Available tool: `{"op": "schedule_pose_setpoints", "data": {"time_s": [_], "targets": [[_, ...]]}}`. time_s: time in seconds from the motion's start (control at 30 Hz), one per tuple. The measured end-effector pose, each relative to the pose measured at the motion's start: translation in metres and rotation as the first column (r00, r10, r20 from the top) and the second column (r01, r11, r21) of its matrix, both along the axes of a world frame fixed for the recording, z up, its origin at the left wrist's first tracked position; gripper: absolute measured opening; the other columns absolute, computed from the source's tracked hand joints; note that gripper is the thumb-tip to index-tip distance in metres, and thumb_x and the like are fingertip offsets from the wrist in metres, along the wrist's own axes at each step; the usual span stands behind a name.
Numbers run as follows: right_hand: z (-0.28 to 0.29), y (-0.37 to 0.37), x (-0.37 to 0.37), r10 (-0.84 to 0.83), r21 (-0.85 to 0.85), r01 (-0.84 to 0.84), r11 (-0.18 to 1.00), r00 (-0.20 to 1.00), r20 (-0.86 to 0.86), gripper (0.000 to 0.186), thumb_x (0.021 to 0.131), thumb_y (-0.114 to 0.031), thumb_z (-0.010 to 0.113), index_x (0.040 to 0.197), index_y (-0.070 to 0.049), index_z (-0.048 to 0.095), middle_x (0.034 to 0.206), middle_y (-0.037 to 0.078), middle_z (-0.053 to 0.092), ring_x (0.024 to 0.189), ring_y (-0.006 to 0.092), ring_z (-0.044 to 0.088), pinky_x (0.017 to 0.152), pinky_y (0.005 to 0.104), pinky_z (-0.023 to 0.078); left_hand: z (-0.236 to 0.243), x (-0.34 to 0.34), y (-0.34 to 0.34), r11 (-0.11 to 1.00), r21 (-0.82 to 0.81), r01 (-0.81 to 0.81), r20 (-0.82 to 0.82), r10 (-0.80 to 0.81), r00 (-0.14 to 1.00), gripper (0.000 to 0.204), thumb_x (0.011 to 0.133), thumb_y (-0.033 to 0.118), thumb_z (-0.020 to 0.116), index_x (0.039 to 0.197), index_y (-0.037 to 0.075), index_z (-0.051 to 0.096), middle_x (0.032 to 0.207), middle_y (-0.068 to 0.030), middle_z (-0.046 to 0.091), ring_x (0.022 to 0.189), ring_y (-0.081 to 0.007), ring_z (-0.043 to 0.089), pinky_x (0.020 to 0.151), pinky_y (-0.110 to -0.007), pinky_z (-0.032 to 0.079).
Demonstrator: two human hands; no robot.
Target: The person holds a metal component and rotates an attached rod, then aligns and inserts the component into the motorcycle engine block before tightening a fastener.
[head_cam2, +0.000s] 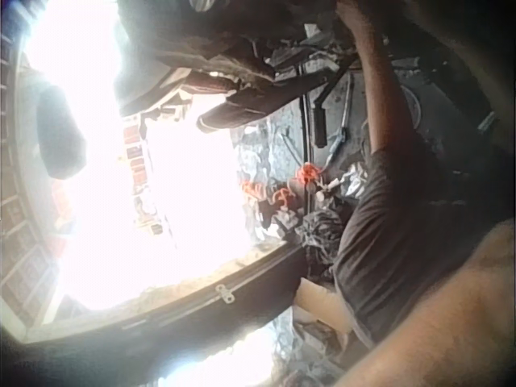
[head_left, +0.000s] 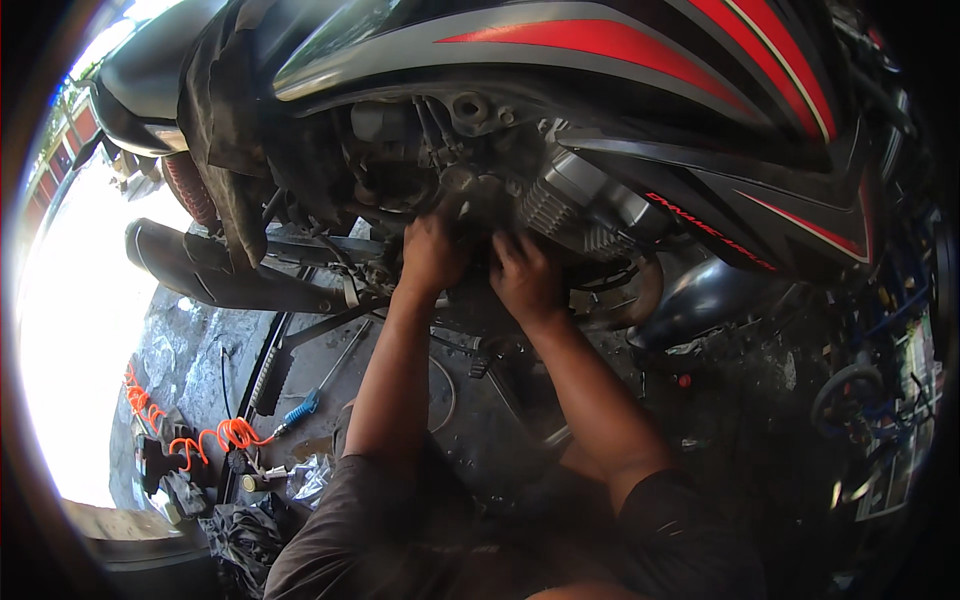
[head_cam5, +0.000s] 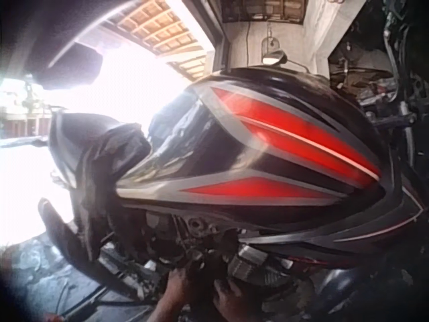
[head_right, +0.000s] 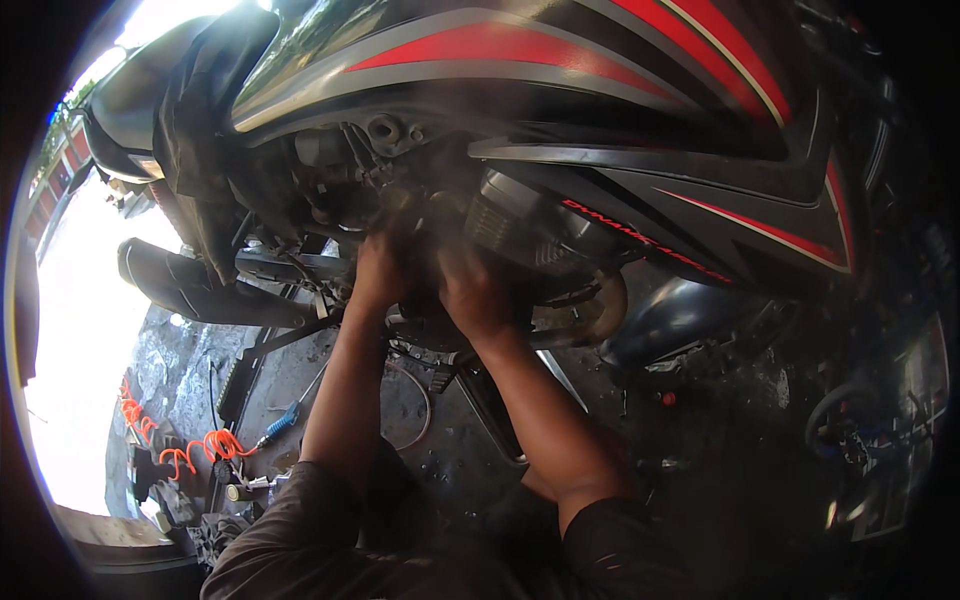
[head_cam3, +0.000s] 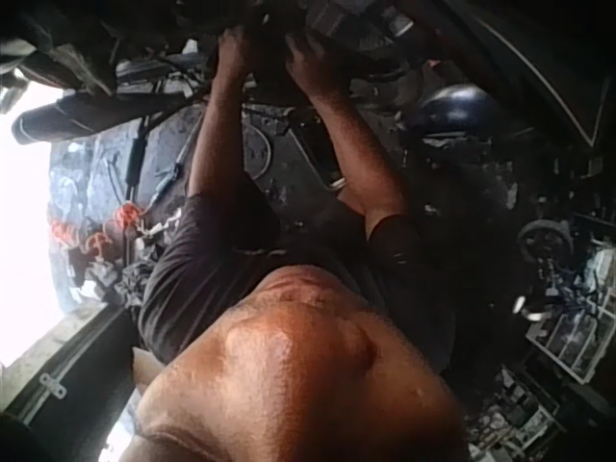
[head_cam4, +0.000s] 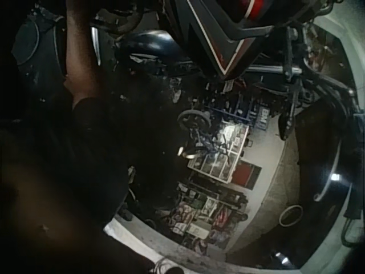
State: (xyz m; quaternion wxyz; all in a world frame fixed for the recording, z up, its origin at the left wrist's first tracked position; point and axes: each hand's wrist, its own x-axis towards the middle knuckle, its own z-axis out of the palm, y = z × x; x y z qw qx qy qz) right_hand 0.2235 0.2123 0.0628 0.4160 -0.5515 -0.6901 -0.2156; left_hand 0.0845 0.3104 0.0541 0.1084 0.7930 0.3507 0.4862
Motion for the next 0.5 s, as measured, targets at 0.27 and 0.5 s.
{"op": "schedule_pose_setpoints", "data": {"time_s": [0.27,0.5], "targets": [[0.017,-0.003,-0.006,0.027,-0.031,-0.029,0.999,0.997,-0.068,0.022,0.079,-0.003,0.068,0.101,-0.005,0.064,0.09,0.019,0.064,0.078,0.0405,0.066,0.067,0.0466,0.055,0.016,-0.004,-0.011,0.998,-0.044,0.041,0.043,-0.039,0.998,0.044,0.079,0.033,0.076,0.115,0.011,0.062,0.092,-0.0184,0.072,0.087,-0.0429,0.068,0.073,-0.052,0.053],[0.019,-0.005,-0.007,-0.005,-0.05,0.0,0.999,0.995,-0.098,0.023,0.079,0.0,0.067,0.101,-0.004,0.065,0.089,0.019,0.065,0.08,0.0409,0.066,0.069,0.0481,0.054,0.024,-0.004,-0.011,0.997,-0.027,0.07,0.016,-0.069,0.997,0.047,0.079,0.031,0.076,0.118,0.01,0.062,0.093,-0.0198,0.072,0.088,-0.0432,0.068,0.075,-0.051,0.053]]}}
